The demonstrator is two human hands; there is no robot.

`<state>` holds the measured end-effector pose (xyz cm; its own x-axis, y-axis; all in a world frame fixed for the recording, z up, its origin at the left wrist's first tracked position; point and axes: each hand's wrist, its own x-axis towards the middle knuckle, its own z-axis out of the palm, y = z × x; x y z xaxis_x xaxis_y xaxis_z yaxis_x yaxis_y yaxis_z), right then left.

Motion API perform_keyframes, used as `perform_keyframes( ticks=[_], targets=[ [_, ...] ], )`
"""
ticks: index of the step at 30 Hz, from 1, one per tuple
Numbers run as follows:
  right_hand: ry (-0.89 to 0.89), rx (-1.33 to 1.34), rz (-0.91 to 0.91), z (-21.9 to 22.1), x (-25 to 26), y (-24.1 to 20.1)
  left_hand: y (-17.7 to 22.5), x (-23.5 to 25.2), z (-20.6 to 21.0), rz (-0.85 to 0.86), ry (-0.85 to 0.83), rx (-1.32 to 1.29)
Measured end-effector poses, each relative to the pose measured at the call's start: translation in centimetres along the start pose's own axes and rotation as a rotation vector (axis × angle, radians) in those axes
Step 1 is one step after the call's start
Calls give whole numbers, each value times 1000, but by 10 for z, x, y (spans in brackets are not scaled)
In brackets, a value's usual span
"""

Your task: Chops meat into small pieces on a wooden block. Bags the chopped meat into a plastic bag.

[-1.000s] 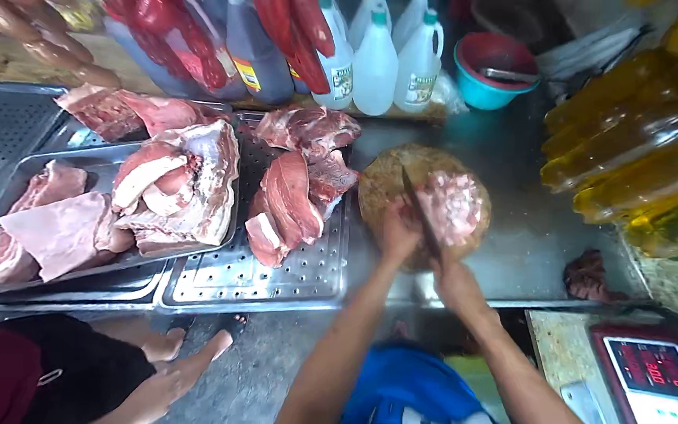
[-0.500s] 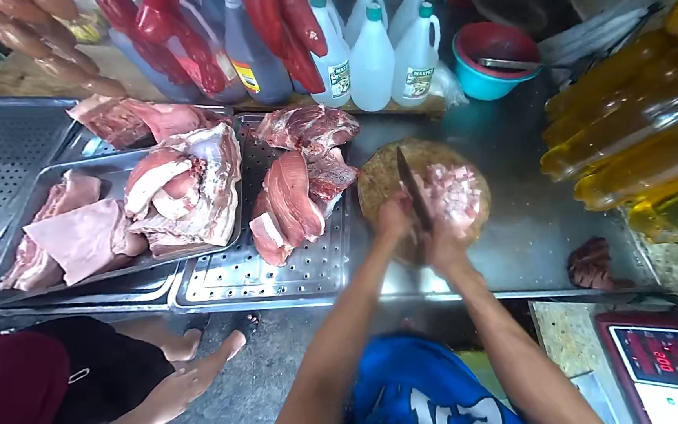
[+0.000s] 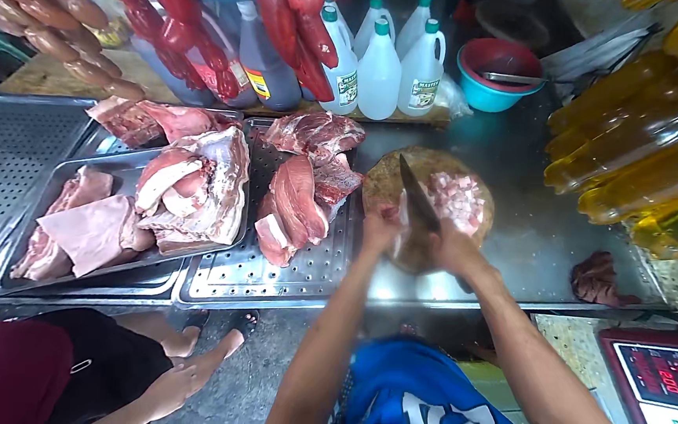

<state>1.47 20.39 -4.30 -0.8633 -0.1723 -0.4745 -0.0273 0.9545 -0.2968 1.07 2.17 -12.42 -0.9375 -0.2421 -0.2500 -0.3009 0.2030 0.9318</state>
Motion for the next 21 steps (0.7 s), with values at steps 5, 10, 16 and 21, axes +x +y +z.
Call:
perform_keyframes(
  ticks=[5, 10, 16, 21],
  targets=[
    [116, 76, -8, 31, 20, 0, -2, -15, 20, 29, -58, 46],
    [97, 251, -20, 38, -1, 30, 2, 6, 19, 175, 67, -191],
    [231, 268, -16, 65, -8, 38, 15, 11, 34, 74, 165, 618],
    [406, 225, -59, 79, -21, 36, 13, -14, 30, 15, 126, 586]
  ],
)
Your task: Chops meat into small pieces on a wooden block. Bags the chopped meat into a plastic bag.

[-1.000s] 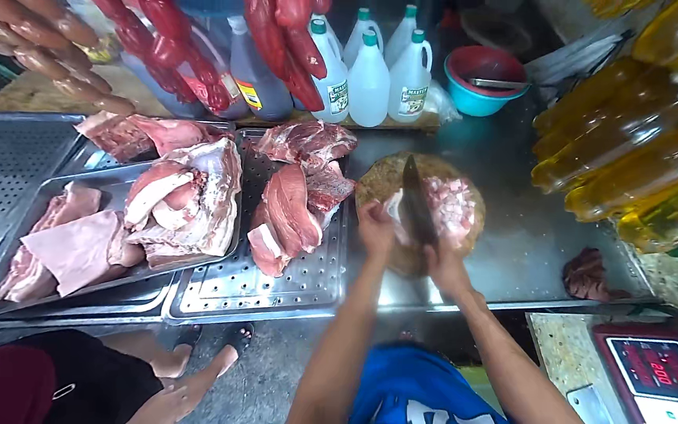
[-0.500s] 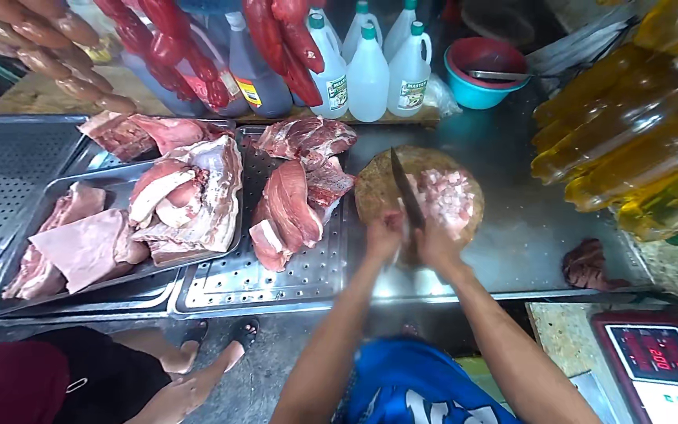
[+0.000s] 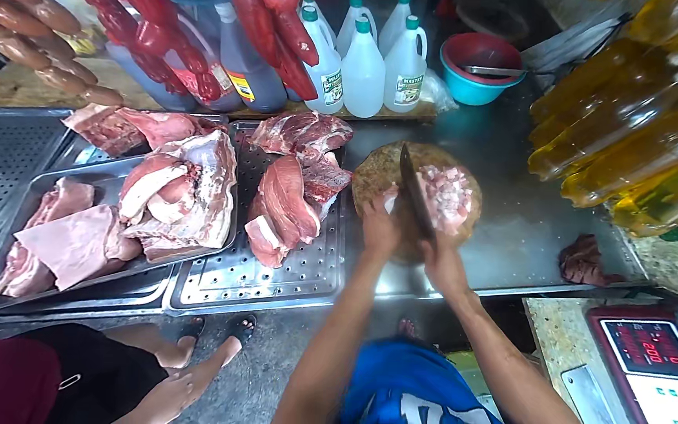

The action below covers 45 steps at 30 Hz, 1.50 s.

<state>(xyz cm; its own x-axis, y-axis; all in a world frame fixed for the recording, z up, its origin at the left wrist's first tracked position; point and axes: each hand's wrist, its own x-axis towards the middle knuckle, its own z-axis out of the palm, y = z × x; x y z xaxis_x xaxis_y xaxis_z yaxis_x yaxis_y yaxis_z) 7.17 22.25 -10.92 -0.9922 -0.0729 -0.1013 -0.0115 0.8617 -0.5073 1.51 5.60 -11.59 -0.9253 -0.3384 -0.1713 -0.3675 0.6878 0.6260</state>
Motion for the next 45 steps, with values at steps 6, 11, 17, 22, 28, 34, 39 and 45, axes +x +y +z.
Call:
perform_keyframes(
  ticks=[6, 11, 17, 22, 28, 34, 39, 45],
  targets=[
    [-36, -46, -38, 2, -2, 0, -40, -19, -36, -119, -65, -157],
    [-91, -43, -28, -11, 6, 1, -49, -16, -33, -99, -120, -75],
    [318, -18, -225, -47, 16, -20, -51, -17, -35, 119, -367, -104],
    [436, 64, -318, -51, 11, -24, -59, -27, -37, 98, -345, -90],
    [222, 44, -282, -36, -16, -15, -65, -39, -35, 81, -285, -146],
    [174, 95, -185, -42, -19, 3, -40, -27, -31, -53, -174, 78],
    [145, 180, -69, -35, -29, 22, -17, 32, -30, -60, -9, 15],
    [10, 141, -55, -42, -38, 33, 0, 52, -48, -76, -63, 1]
  ],
)
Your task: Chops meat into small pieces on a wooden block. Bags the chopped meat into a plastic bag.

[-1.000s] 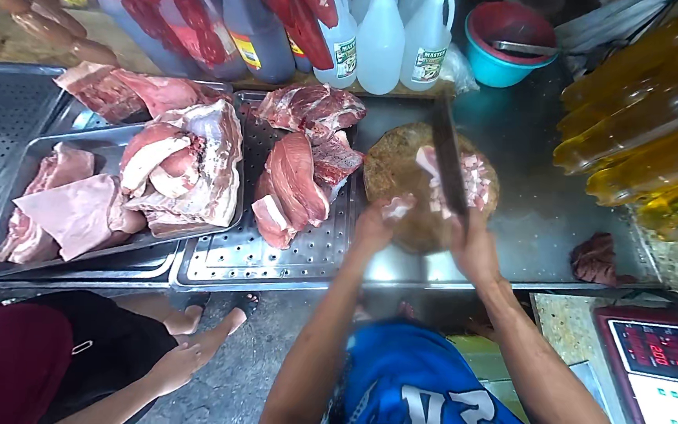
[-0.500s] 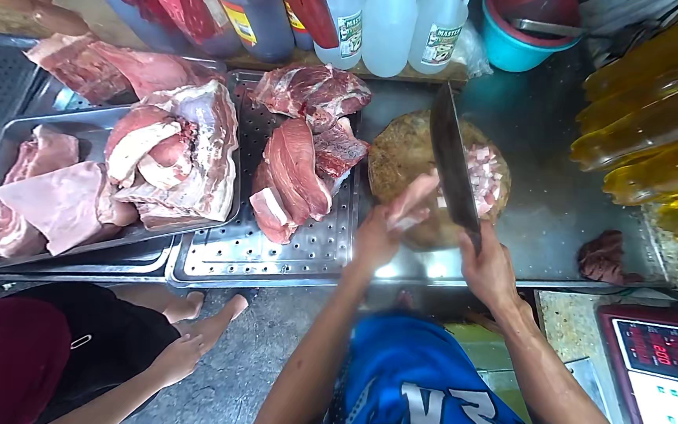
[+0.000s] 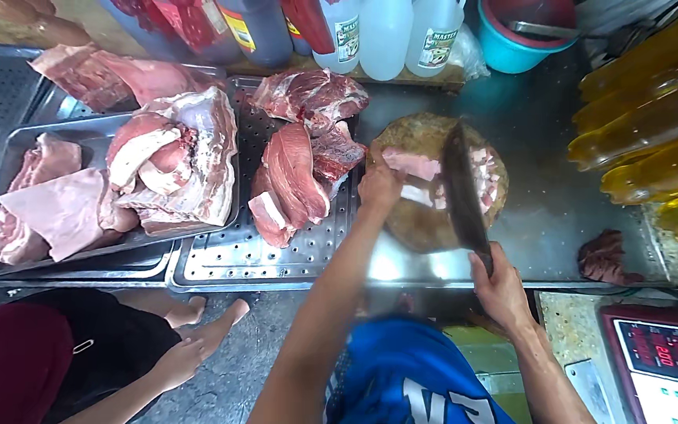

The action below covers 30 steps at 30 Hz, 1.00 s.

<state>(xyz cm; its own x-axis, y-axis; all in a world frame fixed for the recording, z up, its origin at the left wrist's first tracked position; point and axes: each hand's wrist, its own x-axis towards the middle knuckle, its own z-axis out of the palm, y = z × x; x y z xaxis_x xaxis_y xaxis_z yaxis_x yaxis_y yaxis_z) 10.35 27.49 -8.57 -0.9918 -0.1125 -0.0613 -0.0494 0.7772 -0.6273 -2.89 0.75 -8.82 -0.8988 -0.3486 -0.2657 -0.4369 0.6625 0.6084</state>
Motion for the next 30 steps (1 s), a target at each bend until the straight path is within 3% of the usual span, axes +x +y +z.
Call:
perform_keyframes(
  ticks=[5, 9, 12, 14, 16, 18, 19, 26, 27, 30],
  targets=[
    [-184, -152, 53, -10, 17, 4, -52, -52, 22, 179, -166, 11],
    [-17, -72, 6, -17, 19, -8, -53, -90, 48, 170, -180, -36],
    [216, 16, -195, -25, 3, -22, -50, -103, 56, 152, -137, -64],
    [256, 10, -283, -23, -6, -23, -50, -106, 57, 149, -138, -79],
    [92, -93, -244, -13, -8, -12, -49, -107, 57, 128, -154, -51],
    [-222, -198, -66, -3, 1, 3, -46, -111, 57, 102, -174, -6],
    [-267, -209, -25, 0, 4, 8, -45, -112, 57, 100, -189, 21],
    [121, -122, -260, -22, 8, -18, -42, -113, 62, 115, -148, 30],
    [63, -146, -252, -18, 8, -16, -40, -113, 61, 108, -156, 37],
    [-342, -265, -33, -3, 17, -3, -40, -114, 61, 94, -164, 43]
  ],
)
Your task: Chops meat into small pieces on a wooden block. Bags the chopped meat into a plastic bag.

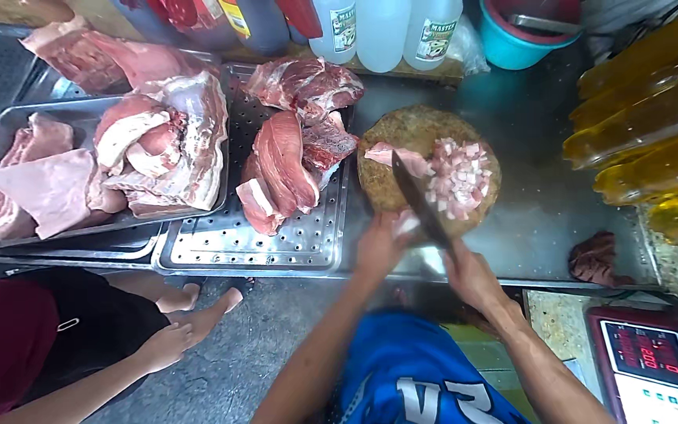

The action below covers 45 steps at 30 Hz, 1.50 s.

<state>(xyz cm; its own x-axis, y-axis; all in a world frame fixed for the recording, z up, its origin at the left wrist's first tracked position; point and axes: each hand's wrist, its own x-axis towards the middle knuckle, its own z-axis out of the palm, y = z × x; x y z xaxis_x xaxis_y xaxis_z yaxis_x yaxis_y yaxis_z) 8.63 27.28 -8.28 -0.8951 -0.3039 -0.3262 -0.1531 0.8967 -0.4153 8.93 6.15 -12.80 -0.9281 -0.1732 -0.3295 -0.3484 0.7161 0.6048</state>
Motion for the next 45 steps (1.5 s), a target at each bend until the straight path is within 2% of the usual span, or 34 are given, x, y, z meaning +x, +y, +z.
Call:
perform_keyframes(
  ticks=[2, 6, 8, 10, 12, 14, 18, 23, 25, 28, 32, 34, 36, 37, 39, 42, 45],
  targets=[
    [7, -7, 26, -3, 9, 4, 2, 2, -3, 5, -5, 11],
    [324, 75, -57, -26, 3, -4, 1, 0, 1, -20, -3, -13],
    [421, 91, -124, -31, -3, -10, 0, -1, 4, -35, 14, -33],
    [318, 84, -128, -20, -6, -14, 2, -2, 4, -43, 23, -44],
    [5, 37, -4, 1, -3, -14, 3, -4, 4, -52, 12, -27],
    [-68, 34, 35, 14, 3, -7, 4, -4, 2, -50, 3, 11],
    [48, 58, 51, -2, 12, 2, 11, -1, -7, -16, -18, 60],
    [304, 65, 25, -48, 23, 4, 6, 26, -20, 302, -110, -19],
    [404, 94, -41, -63, 20, 1, 1, 35, -33, 260, -121, -104],
    [518, 166, -182, -67, 15, -5, -13, 44, -40, 97, 40, -294],
    [597, 202, -381, -48, 10, -18, -26, 45, -33, -25, 233, -475],
    [498, 101, -421, -32, 17, -10, -29, 40, -24, -77, 364, -546],
    [169, -81, -307, -15, 29, 4, -33, 32, -15, -90, 464, -572],
    [10, -138, -229, -9, 35, 11, -35, 26, -10, -65, 480, -539],
    [-83, -149, -189, -3, 46, 21, -35, 20, -2, 73, 448, -392],
    [26, -70, -276, 10, 44, 37, -32, 22, 6, 297, 319, -91],
    [241, 91, -347, 27, 39, 47, -19, 31, -6, 322, 215, 184]
  ],
)
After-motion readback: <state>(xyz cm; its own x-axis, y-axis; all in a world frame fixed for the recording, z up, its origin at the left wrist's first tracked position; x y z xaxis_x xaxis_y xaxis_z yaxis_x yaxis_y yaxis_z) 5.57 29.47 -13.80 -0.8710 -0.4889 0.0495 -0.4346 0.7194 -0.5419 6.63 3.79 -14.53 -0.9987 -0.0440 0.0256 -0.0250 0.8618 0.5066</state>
